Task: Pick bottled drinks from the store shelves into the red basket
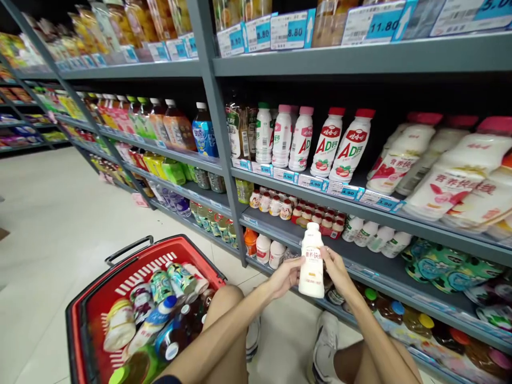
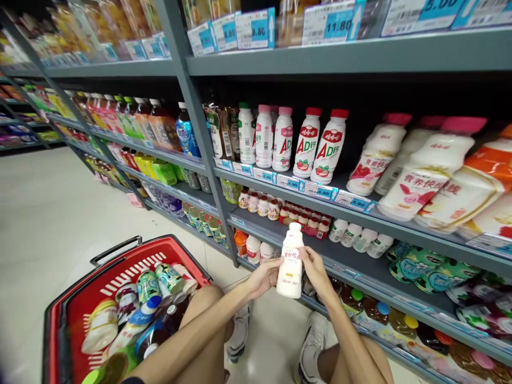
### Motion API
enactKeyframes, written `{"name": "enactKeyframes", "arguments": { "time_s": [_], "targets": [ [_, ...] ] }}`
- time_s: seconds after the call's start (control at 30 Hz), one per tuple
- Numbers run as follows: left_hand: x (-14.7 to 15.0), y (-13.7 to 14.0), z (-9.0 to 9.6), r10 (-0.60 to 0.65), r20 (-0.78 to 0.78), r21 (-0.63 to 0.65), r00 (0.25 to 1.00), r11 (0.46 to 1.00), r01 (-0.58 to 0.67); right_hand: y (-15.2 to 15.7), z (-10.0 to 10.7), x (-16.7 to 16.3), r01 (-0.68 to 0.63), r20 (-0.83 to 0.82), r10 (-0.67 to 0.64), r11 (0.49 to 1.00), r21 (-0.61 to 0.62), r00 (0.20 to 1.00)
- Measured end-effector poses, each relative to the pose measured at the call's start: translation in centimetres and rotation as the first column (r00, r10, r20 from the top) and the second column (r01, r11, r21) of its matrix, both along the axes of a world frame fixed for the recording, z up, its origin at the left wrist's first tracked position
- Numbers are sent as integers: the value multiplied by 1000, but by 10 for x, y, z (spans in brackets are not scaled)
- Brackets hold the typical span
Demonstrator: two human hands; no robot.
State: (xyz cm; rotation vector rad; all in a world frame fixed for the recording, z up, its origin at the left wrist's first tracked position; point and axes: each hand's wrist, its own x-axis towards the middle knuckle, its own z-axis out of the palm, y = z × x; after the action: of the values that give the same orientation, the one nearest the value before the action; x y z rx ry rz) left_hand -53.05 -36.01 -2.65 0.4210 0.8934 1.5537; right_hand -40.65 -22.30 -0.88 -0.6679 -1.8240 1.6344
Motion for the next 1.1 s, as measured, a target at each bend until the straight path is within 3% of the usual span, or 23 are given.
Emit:
{"name": "enactKeyframes", "arguments": {
  "time_s": [0.3,0.7,0.9,1.1],
  "targets": [
    [-4,0,-1,-6,-4,-12,1000,1000,6,7,-13,-1,-23,11,24,995,-99,1000],
    [-1,-5,3,-16,32,-110,999,994,20,4,-12,-4,-21,42,24,996,-87,999],
    [10,-5,12,190,6,-136,982,973,-188,3,-11,2,-194,-4,195,976,-94,981],
    [13,-5,26,235,51,-139,971,964,-226,-1,-14,-3,-233,-43,229,960,-153,973]
  ]
}}
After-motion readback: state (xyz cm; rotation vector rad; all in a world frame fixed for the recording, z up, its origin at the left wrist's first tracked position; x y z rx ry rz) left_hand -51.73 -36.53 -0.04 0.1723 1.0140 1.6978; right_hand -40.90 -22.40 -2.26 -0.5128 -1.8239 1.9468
